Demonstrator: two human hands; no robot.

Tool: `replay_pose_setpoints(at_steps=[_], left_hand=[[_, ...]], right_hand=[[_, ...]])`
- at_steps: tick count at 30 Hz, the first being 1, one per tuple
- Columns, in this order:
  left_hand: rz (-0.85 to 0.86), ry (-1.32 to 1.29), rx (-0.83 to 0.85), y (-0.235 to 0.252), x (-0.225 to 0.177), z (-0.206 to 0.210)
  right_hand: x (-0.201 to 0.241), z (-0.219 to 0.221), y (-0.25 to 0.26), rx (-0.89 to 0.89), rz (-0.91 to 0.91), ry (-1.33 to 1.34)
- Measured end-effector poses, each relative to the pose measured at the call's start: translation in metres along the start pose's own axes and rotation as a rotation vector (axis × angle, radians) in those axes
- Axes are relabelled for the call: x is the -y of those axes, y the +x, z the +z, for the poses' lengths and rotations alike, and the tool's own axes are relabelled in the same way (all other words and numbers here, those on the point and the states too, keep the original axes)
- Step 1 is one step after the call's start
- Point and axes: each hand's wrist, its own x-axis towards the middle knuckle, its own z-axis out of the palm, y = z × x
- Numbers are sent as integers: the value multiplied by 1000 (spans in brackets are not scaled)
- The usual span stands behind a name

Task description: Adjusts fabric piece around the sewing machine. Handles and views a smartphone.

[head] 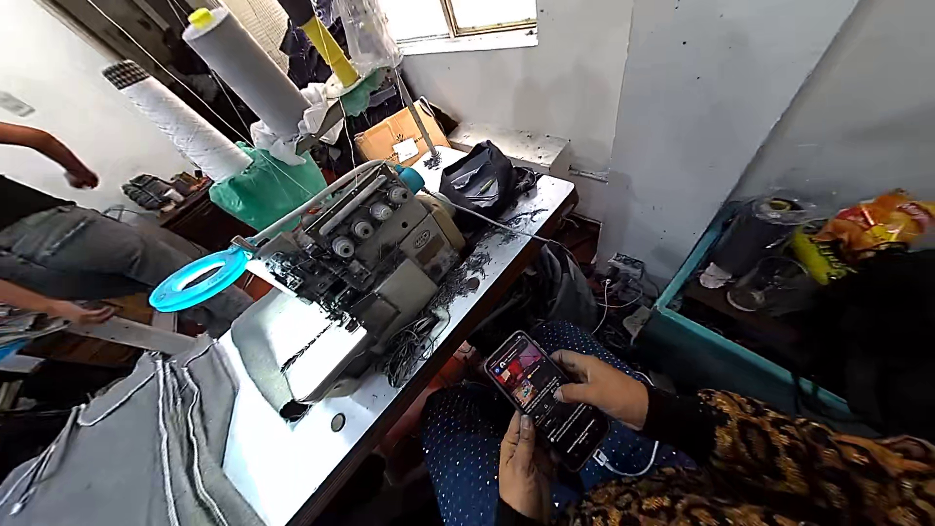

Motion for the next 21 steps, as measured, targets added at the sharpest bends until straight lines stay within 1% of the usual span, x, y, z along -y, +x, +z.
replay_pose_setpoints(at_steps=[7, 12, 17, 19, 21], left_hand=[[-55, -42, 37, 5, 4, 1], [-67, -66, 44, 5, 2, 2], [-72, -67, 69, 2, 1, 0], [-79, -76, 67, 1, 1, -1], [-86, -82, 61, 0, 1, -3]], right_hand=[[2, -5, -3, -13, 17, 164], [1, -8, -8, 61, 24, 56], [-4, 0, -9, -88, 51, 73], [-6, 1, -8, -103, 44, 97], [-5, 1, -9, -74, 44, 115]])
